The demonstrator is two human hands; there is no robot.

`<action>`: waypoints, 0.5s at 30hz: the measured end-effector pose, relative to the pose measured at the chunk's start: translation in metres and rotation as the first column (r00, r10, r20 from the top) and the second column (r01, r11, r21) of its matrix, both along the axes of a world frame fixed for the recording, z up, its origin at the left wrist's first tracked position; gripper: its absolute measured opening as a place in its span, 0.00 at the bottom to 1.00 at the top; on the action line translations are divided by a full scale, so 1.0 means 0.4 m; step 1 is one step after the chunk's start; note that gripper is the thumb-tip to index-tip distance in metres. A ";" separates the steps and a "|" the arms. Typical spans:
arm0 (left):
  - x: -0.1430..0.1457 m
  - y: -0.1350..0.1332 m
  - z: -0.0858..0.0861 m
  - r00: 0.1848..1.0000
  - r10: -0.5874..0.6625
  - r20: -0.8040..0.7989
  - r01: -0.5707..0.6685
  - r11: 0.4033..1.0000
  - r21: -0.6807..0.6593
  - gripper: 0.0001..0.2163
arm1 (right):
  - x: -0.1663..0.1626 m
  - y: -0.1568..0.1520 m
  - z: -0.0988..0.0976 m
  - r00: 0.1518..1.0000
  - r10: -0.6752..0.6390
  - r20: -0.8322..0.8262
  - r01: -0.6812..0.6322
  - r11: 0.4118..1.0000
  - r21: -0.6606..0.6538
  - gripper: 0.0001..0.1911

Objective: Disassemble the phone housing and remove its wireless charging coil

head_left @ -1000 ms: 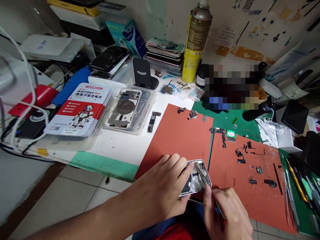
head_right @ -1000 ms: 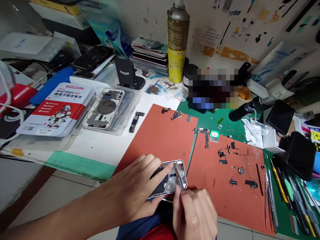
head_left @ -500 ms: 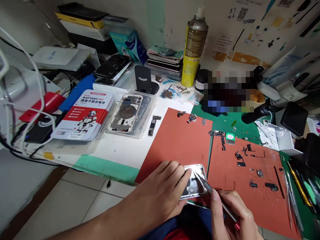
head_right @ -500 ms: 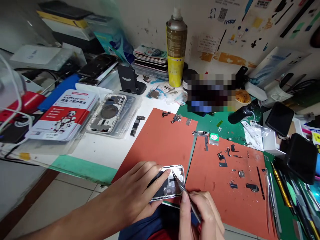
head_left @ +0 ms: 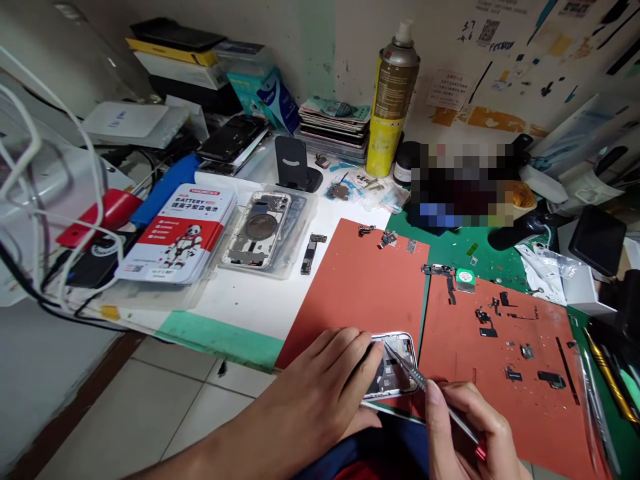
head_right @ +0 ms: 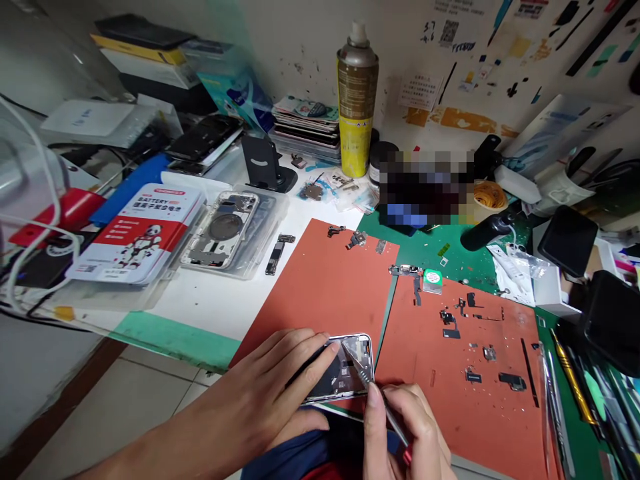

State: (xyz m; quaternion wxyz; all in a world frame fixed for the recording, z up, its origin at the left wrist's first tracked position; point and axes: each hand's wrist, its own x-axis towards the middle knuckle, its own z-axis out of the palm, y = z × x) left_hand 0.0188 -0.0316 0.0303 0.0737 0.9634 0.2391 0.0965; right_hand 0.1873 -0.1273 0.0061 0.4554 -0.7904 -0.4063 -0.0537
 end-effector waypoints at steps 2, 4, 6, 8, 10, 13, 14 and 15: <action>-0.004 0.006 0.000 0.994 0.033 0.100 -0.029 0.998 -0.051 0.25 | 0.017 -0.003 -0.002 0.992 -0.059 -0.108 0.061 0.998 0.011 0.13; -0.007 0.014 -0.003 0.966 0.086 0.242 -0.055 0.990 -0.134 0.16 | 0.046 -0.006 -0.013 0.960 0.000 -0.279 0.014 0.999 0.048 0.15; -0.007 0.024 -0.009 0.922 0.125 0.366 -0.041 0.972 -0.230 0.12 | 0.078 -0.009 -0.025 0.864 0.117 -0.489 -0.108 0.993 0.048 0.16; -0.003 0.033 -0.013 0.890 0.133 0.435 0.001 0.956 -0.293 0.10 | 0.100 -0.007 -0.032 0.731 0.144 -0.667 -0.152 0.987 0.046 0.19; 0.002 0.041 -0.014 0.877 0.123 0.464 0.033 0.949 -0.313 0.08 | 0.106 -0.004 -0.030 0.599 0.091 -0.796 -0.127 0.992 0.018 0.22; 0.008 0.048 -0.013 0.877 0.106 0.469 0.073 0.935 -0.348 0.05 | 0.102 -0.002 -0.023 0.456 0.001 -0.890 -0.080 0.996 -0.040 0.26; 0.009 0.049 -0.012 0.879 0.105 0.466 0.080 0.929 -0.360 0.04 | 0.100 -0.003 -0.021 0.440 -0.016 -0.898 -0.071 0.996 -0.052 0.27; 0.009 0.049 -0.012 0.884 0.109 0.455 0.079 0.924 -0.374 0.04 | 0.100 -0.005 -0.019 0.440 -0.024 -0.898 -0.065 0.996 -0.058 0.27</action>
